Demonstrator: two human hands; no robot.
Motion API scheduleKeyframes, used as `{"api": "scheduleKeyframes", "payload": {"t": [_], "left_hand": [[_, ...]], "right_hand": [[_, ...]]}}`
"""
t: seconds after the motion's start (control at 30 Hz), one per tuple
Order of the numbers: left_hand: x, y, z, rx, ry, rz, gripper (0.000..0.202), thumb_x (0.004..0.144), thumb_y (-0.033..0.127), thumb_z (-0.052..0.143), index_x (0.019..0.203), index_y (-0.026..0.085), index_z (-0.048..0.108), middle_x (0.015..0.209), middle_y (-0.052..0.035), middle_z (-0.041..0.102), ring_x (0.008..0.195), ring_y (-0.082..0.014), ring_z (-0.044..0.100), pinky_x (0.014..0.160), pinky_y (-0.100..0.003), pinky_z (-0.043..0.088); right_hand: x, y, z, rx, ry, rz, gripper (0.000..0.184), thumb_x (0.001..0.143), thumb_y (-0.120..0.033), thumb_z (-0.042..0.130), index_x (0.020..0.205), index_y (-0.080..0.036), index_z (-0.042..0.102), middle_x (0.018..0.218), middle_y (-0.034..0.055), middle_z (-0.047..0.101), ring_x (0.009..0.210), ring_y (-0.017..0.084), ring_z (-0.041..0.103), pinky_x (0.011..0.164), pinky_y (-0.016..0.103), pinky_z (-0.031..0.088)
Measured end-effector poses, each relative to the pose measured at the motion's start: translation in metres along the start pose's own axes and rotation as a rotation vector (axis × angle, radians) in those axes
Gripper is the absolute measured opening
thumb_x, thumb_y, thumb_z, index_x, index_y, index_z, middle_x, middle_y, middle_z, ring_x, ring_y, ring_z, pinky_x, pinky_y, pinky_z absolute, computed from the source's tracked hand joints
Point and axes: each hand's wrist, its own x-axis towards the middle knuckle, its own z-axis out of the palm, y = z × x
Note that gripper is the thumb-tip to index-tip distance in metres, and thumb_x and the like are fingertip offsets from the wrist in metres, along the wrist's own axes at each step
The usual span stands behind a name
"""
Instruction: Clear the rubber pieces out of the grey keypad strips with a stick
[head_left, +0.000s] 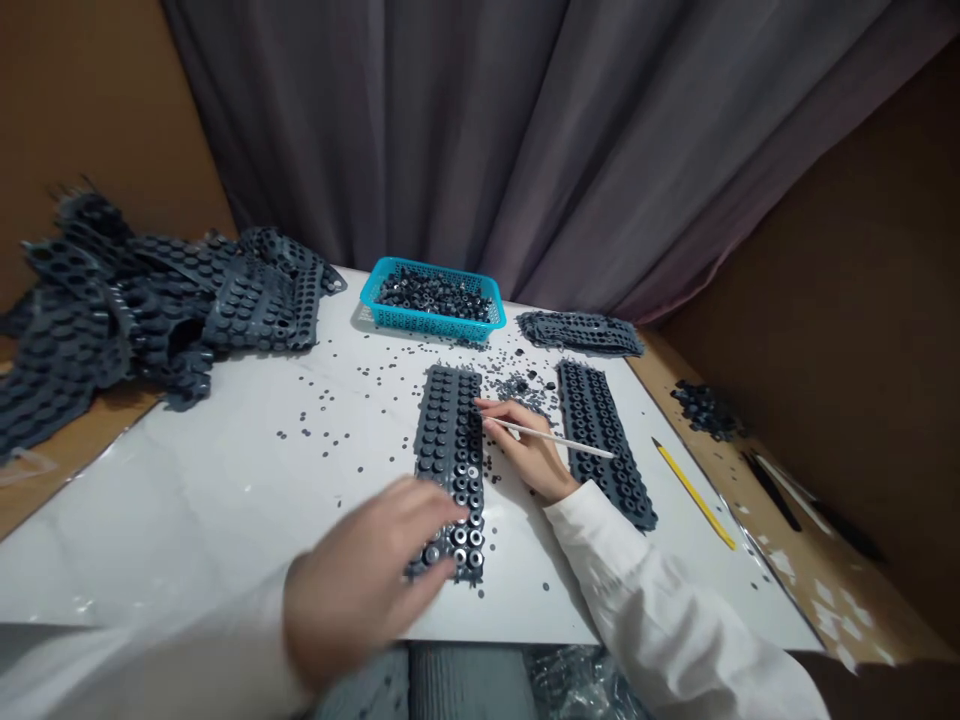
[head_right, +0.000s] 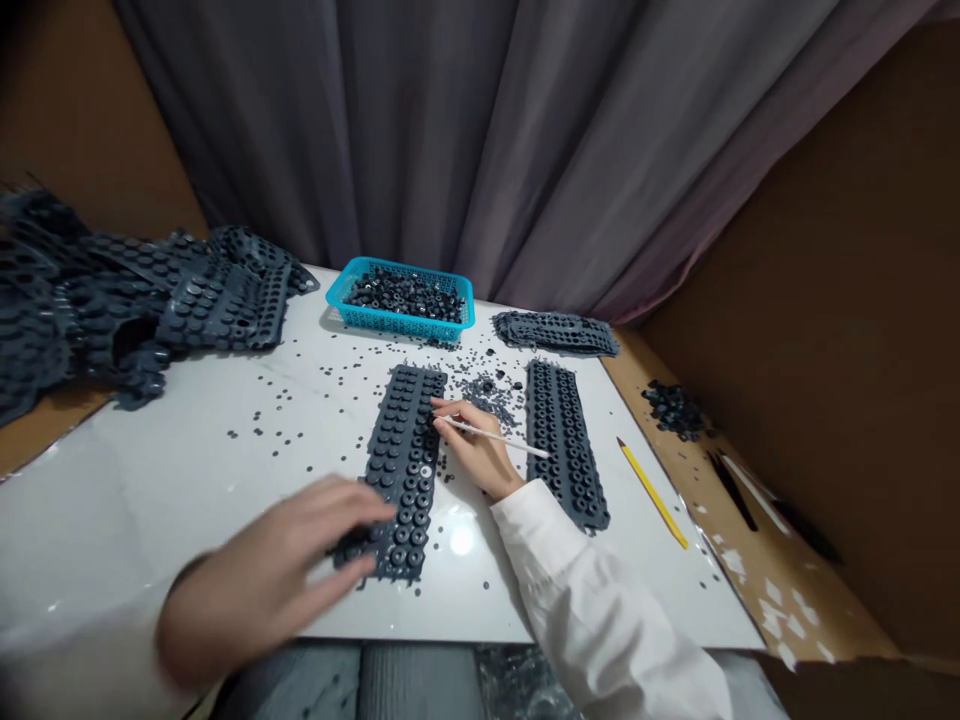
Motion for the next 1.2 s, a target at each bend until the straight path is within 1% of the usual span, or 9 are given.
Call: {"api": "scheduleKeyframes", "payload": {"t": [0.03, 0.07, 0.13, 0.23, 0.3, 0.4, 0.6, 0.87, 1.2], "left_hand": [[0.019, -0.009, -0.006, 0.048, -0.022, -0.022, 0.026, 0.083, 0.019, 0.051, 0.107, 0.022, 0.060, 0.102, -0.0047, 0.063, 0.096, -0.0216, 0.056, 0.083, -0.037, 0.048], [0.038, -0.019, -0.008, 0.100, -0.005, -0.037, 0.023, 0.082, 0.018, 0.053, 0.102, 0.020, 0.062, 0.098, -0.0058, 0.063, 0.094, -0.0232, 0.056, 0.082, -0.040, 0.047], [0.071, -0.040, -0.004, 0.118, -0.014, -0.044, 0.017, 0.077, 0.016, 0.059, 0.093, 0.020, 0.065, 0.090, -0.0045, 0.063, 0.090, -0.0232, 0.055, 0.081, -0.039, 0.046], [0.095, -0.067, 0.012, 0.096, -0.051, -0.028, 0.012, 0.073, 0.021, 0.067, 0.085, 0.020, 0.066, 0.081, -0.0023, 0.061, 0.084, -0.0215, 0.054, 0.076, -0.035, 0.045], [0.097, -0.076, 0.020, 0.075, -0.051, -0.035, 0.012, 0.076, 0.023, 0.065, 0.087, 0.020, 0.066, 0.082, -0.0024, 0.060, 0.085, -0.0211, 0.053, 0.076, -0.035, 0.045], [0.093, -0.081, 0.024, 0.029, -0.072, -0.038, 0.012, 0.079, 0.024, 0.063, 0.090, 0.022, 0.066, 0.086, -0.0018, 0.059, 0.088, -0.0201, 0.052, 0.078, -0.034, 0.044], [0.096, -0.085, 0.025, -0.048, -0.064, -0.024, 0.010, 0.081, 0.024, 0.061, 0.089, 0.022, 0.066, 0.085, -0.0020, 0.057, 0.086, -0.0195, 0.049, 0.076, -0.032, 0.041], [0.098, -0.088, 0.027, -0.081, -0.096, -0.046, 0.013, 0.087, 0.029, 0.055, 0.083, 0.021, 0.065, 0.085, -0.0022, 0.058, 0.085, -0.0189, 0.049, 0.075, -0.032, 0.040], [0.099, -0.084, 0.028, -0.097, -0.092, -0.098, 0.009, 0.084, 0.023, 0.056, 0.077, 0.020, 0.062, 0.083, -0.0011, 0.058, 0.085, -0.0189, 0.048, 0.075, -0.031, 0.038]], "right_hand": [[-0.001, 0.001, 0.001, 0.021, 0.008, 0.014, 0.013, 0.085, -0.031, 0.058, 0.087, -0.020, 0.065, 0.106, 0.0088, 0.068, 0.103, 0.022, 0.062, 0.087, 0.037, 0.048], [-0.002, 0.002, 0.002, 0.034, 0.022, 0.022, 0.013, 0.084, -0.031, 0.059, 0.085, -0.020, 0.065, 0.100, 0.0081, 0.069, 0.098, 0.021, 0.063, 0.085, 0.036, 0.049], [-0.004, 0.004, 0.002, 0.042, 0.059, 0.032, 0.013, 0.082, -0.031, 0.062, 0.081, -0.019, 0.067, 0.089, 0.0067, 0.069, 0.087, 0.020, 0.064, 0.079, 0.034, 0.050], [-0.007, 0.006, 0.002, 0.076, 0.083, 0.061, 0.011, 0.079, -0.031, 0.065, 0.078, -0.020, 0.068, 0.080, 0.0052, 0.067, 0.078, 0.019, 0.063, 0.071, 0.032, 0.050], [-0.008, 0.007, 0.001, 0.148, 0.059, 0.085, 0.010, 0.079, -0.029, 0.065, 0.077, -0.020, 0.067, 0.080, 0.0054, 0.067, 0.079, 0.019, 0.063, 0.071, 0.032, 0.051], [-0.009, 0.006, 0.000, 0.258, -0.013, 0.139, 0.007, 0.081, -0.026, 0.064, 0.080, -0.020, 0.067, 0.090, 0.0067, 0.070, 0.088, 0.020, 0.065, 0.078, 0.034, 0.052], [-0.009, 0.006, -0.002, 0.223, -0.123, 0.179, 0.006, 0.082, -0.023, 0.062, 0.086, -0.020, 0.066, 0.102, 0.0078, 0.070, 0.095, 0.019, 0.065, 0.086, 0.036, 0.050], [-0.007, 0.010, -0.005, 0.266, -0.159, 0.216, 0.009, 0.084, -0.026, 0.062, 0.088, -0.020, 0.066, 0.107, 0.0088, 0.069, 0.100, 0.021, 0.064, 0.089, 0.037, 0.049], [-0.005, 0.007, -0.004, 0.260, -0.208, 0.226, 0.009, 0.085, -0.027, 0.059, 0.089, -0.020, 0.064, 0.106, 0.0095, 0.069, 0.099, 0.021, 0.064, 0.088, 0.038, 0.051]]}}
